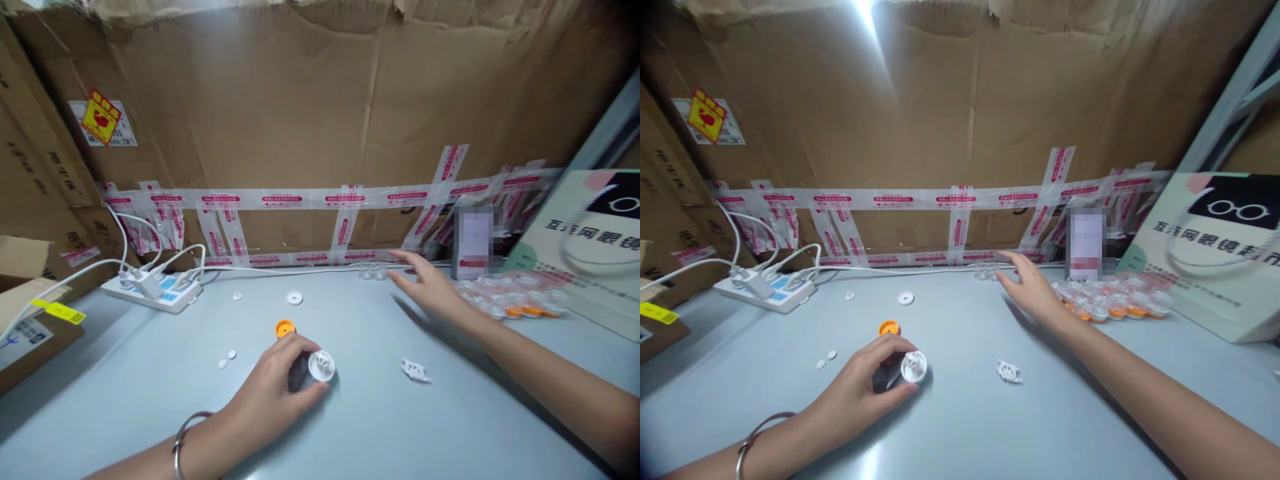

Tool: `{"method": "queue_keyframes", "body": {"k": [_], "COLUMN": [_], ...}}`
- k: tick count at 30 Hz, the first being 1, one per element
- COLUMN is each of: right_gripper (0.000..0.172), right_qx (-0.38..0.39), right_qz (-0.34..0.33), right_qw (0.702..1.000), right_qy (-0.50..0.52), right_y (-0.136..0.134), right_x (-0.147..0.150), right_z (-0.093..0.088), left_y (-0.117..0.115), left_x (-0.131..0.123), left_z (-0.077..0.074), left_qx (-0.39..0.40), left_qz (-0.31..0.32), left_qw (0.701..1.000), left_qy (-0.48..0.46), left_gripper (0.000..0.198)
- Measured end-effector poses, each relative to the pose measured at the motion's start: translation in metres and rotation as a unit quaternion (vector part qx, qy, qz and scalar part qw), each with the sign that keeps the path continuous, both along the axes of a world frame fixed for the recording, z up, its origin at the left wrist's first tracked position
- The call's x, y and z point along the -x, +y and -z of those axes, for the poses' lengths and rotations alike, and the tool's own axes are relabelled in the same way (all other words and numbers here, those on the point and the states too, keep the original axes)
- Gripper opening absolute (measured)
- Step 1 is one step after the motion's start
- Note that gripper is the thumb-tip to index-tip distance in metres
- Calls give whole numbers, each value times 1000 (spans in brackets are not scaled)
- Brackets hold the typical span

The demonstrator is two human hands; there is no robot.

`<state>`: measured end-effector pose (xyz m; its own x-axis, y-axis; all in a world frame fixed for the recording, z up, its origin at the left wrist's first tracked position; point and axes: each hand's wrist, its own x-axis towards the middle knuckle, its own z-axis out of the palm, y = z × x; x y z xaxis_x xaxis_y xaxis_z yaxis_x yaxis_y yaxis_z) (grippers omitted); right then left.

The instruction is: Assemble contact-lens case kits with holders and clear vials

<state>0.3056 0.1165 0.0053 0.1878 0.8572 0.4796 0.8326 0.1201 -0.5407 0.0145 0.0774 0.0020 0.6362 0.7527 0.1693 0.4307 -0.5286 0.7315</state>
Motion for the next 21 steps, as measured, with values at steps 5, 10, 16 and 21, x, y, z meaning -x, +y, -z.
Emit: {"method": "queue_keyframes", "body": {"k": [5,10,16,21], "right_gripper": [52,40,14,22], "right_qx": [19,15,-35,-115], "right_qz": [-11,-31,-16,-19], "right_qw": [999,998,999,992], "right_qy": [-37,-56,-31,38], "right_y": [31,31,19,-9], "right_x": [-26,-15,-13,20], "right_z": [34,45,29,3], "left_y": [-1,-1,-4,-8], "left_x": [-1,0,0,-2], "left_z": [2,4,2,0], "left_qx": [57,98,186,274], "left_qz": [18,29,-17,-18], "left_qw": [996,991,973,942], "left_qy": [-63,-90,-138,-193], "left_gripper": [17,19,30,37]}}
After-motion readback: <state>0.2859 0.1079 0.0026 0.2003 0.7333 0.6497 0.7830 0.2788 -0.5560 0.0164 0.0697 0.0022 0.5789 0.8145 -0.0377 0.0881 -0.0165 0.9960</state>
